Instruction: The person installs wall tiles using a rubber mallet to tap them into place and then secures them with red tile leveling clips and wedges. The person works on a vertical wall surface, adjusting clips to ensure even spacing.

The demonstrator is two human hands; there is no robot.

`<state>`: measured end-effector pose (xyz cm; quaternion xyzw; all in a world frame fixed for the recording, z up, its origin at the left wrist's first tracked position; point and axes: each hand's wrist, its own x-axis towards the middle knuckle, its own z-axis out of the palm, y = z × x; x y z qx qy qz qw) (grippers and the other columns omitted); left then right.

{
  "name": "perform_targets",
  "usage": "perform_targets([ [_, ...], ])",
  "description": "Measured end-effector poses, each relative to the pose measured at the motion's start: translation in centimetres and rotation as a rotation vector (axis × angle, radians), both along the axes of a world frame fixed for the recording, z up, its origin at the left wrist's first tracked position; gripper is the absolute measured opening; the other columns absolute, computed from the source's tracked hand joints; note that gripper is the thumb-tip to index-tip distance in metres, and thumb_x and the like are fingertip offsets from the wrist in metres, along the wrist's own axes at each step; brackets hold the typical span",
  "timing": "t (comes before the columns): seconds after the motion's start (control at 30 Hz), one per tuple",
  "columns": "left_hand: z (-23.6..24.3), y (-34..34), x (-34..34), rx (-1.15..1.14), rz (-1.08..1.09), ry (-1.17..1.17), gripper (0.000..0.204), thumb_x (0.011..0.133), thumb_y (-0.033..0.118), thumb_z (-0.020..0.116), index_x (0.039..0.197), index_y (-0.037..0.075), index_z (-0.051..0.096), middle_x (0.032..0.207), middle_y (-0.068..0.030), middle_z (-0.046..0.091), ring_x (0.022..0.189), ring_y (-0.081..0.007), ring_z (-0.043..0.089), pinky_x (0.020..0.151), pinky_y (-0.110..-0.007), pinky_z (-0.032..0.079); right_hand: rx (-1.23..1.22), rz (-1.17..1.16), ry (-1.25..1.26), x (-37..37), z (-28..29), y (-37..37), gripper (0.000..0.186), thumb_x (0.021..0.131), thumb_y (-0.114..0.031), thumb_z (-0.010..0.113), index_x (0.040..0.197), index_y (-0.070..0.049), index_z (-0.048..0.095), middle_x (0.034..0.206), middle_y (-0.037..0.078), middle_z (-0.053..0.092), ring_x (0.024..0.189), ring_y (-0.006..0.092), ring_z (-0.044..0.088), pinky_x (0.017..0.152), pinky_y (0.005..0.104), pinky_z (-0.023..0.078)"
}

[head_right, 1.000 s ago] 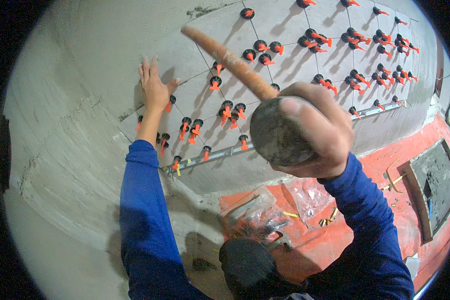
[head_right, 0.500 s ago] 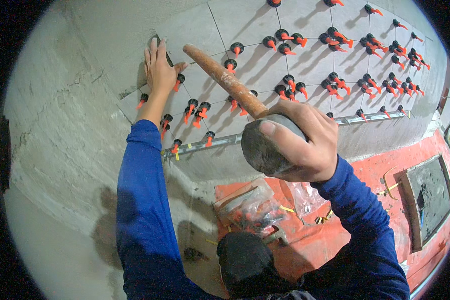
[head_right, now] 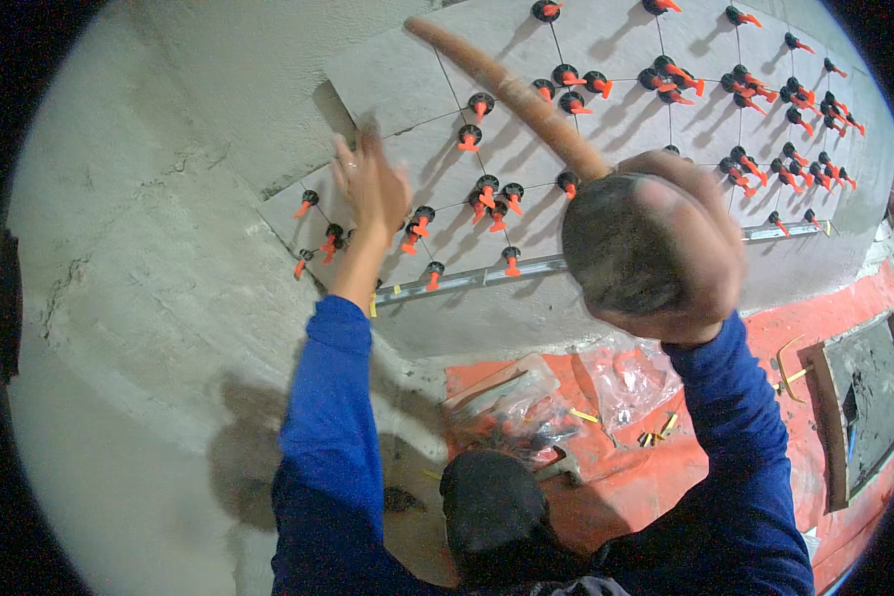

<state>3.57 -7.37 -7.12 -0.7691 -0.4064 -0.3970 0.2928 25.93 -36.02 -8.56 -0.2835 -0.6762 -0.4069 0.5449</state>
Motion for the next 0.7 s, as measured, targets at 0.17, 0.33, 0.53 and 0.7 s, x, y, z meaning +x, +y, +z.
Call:
perform_targets([
  [0.17, -2.7, -0.2, 2.9, -0.113, 0.069, -0.074, 0.082, 0.080, 0.009, 0.060, 0.146, -0.014, 0.019, 0.150, -0.0293, 0.032, 0.146, -0.0492, 0.013, 0.116, -0.062, 0.002, 0.304, -0.156, 0.116, 3.6, 0.8, -1.1, 0.078, 0.067, -0.006, 0.081, 0.133, 0.004, 0.040, 0.112, 0.028, 0.063, 0.097, 0.0343, 0.068, 0.086, 0.0425, 0.056],
  [0.33, -1.4, 0.1, 4.1, -0.176, 0.029, -0.166, 0.087, 0.077, 0.008, 0.060, 0.147, -0.014, 0.014, 0.149, -0.0346, 0.030, 0.146, -0.0489, 0.009, 0.116, -0.062, -0.002, 0.354, -0.363, 0.312, 7.8, 2.1, -5.4, 0.073, 0.071, -0.005, 0.081, 0.130, 0.008, 0.040, 0.109, 0.028, 0.066, 0.098, 0.0334, 0.069, 0.088, 0.0421, 0.057],
  [0.53, -0.1, -1.1, 6.3, -0.341, 0.129, -0.243, 0.096, 0.080, 0.019, 0.066, 0.150, -0.010, 0.007, 0.150, -0.0310, 0.033, 0.148, -0.0445, 0.011, 0.115, -0.064, -0.003, 0.394, -0.256, 0.414, 10.9, 2.2, -8.8, 0.050, 0.073, -0.003, 0.080, 0.117, 0.006, 0.059, 0.107, 0.020, 0.070, 0.094, 0.0270, 0.071, 0.086, 0.0395, 0.058],
  [0.7, 0.8, -1.0, 8.1, -0.397, 0.052, -0.337, 0.103, 0.081, 0.027, 0.070, 0.148, -0.013, 0.004, 0.147, -0.0391, 0.029, 0.147, -0.0477, 0.011, 0.115, -0.063, -0.002, 0.275, -0.238, 0.415, 13.3, 3.2, -11.5, 0.043, 0.075, 0.001, 0.078, 0.114, 0.007, 0.061, 0.107, 0.020, 0.070, 0.094, 0.0276, 0.071, 0.086, 0.0404, 0.059],
])
